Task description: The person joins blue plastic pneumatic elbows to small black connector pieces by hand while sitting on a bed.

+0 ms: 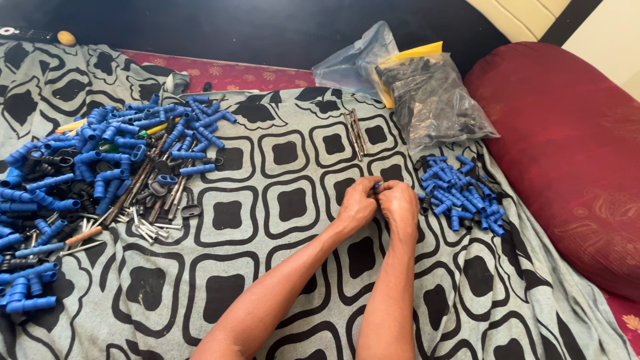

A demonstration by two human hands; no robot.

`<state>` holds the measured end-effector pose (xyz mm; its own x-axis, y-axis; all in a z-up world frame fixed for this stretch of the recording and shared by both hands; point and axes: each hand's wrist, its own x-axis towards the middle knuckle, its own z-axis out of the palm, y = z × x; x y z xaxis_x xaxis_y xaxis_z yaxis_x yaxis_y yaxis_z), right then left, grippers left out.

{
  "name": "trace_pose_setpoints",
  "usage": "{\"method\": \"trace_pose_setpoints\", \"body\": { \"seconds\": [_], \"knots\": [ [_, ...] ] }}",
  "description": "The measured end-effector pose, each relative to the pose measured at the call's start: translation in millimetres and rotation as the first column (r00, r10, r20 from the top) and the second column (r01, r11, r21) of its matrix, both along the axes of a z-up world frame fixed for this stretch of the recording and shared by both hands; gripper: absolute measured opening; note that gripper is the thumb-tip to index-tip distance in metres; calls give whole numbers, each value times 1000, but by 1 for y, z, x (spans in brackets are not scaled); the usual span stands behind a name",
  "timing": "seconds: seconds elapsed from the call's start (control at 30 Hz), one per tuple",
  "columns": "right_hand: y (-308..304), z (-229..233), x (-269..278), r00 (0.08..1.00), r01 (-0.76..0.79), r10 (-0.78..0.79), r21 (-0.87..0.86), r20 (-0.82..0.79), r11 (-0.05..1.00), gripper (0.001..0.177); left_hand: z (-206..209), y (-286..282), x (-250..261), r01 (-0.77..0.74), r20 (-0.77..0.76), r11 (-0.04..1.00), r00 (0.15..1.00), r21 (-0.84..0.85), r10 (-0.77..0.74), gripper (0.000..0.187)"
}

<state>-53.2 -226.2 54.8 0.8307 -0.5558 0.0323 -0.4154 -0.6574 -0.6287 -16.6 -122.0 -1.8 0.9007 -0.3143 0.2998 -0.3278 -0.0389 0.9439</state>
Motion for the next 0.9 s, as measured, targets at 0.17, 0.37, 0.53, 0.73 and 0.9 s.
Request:
{"method": "trace_pose_setpoints", "body": {
  "seconds": [0.17,0.37,0.53,0.73,0.9],
  "knots": [
    [-28,-7,-2,998,58,-57,-22,36,998,20,-8,-36,5,112,83,992,991,-59,-106,57],
    [-44,-10,-6,992,112,-110,-22,69,994,20,10,-51,1,248,66,969,966,24,-249,49],
    [-53,-7,-12,986,146,-144,-14,82,989,21,22,-53,-8,339,-5,941,941,-20,-339,58],
    [-56,-3,-12,984,151,-149,-16,96,988,22,16,-64,-3,408,-110,859,881,-309,-459,67],
    [-64,-4,-15,979,176,-174,-17,108,984,23,7,-66,-3,381,-96,893,906,-241,-413,63]
  ]
}}
